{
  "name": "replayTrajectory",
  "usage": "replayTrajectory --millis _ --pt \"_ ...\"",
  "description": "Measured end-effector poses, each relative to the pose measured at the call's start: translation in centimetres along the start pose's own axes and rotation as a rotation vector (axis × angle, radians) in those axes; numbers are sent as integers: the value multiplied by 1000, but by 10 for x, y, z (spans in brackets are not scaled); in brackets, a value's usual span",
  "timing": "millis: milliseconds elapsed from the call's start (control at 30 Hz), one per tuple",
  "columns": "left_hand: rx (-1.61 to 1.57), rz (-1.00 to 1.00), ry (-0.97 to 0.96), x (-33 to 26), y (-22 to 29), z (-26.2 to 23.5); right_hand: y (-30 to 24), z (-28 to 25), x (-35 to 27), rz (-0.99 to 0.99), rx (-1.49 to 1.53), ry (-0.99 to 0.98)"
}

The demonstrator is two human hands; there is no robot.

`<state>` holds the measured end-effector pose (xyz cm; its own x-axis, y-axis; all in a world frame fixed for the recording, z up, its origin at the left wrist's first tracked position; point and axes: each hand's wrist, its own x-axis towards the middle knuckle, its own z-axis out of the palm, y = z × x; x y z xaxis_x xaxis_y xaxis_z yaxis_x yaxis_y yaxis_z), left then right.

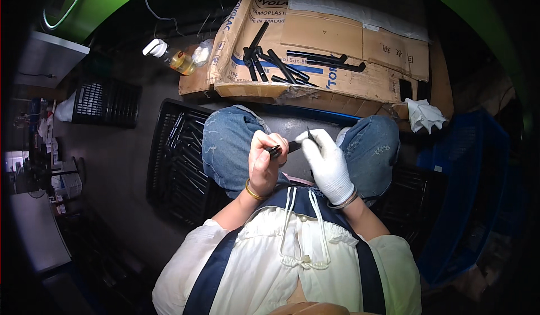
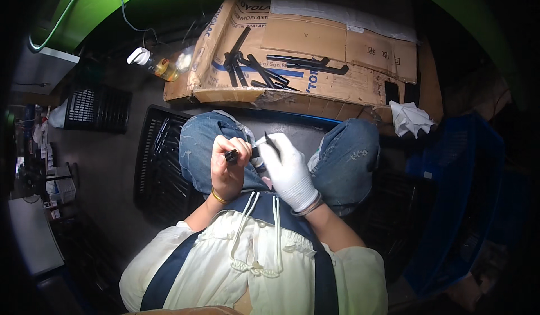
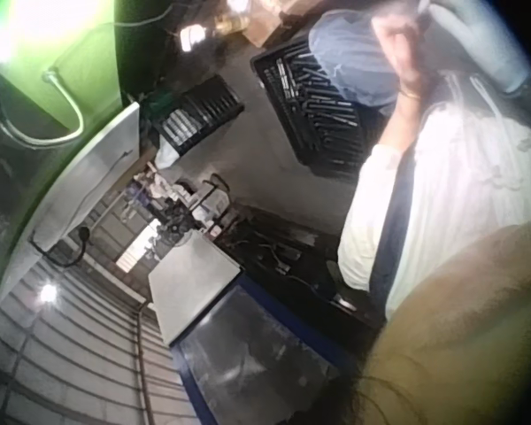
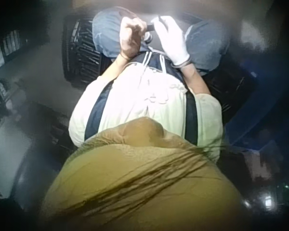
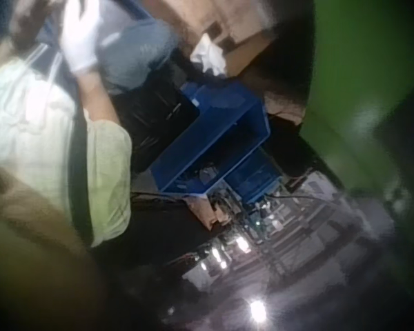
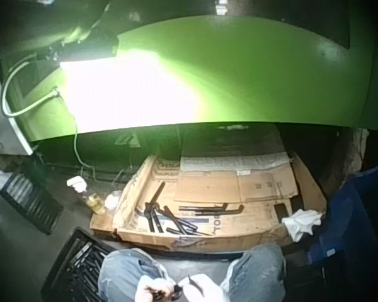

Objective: Inspect, clean, and organize L-shaped metal or plastic components at a factory station.

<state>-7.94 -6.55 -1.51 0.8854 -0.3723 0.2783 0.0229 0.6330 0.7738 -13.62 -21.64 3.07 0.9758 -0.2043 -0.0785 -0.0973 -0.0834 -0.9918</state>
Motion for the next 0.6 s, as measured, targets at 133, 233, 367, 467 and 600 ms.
replayTrajectory --millis 133,233,367,467,600 --pt "68 -107 81 -7 -1 7 -19 22 7 -6 224 -114" --pt "48 -118 144 -4 1 9 -12 25 15 180 358 -125" --pt "-400 -296 274 14 6 0 4 18 14 56 225 -72" --pt "-846 -472 213 36 10 -20 9 10 0 -53 -200 -88" --pt "-1102 -566 -8 50 8 -33 12 2 -23 60 -468 -404"
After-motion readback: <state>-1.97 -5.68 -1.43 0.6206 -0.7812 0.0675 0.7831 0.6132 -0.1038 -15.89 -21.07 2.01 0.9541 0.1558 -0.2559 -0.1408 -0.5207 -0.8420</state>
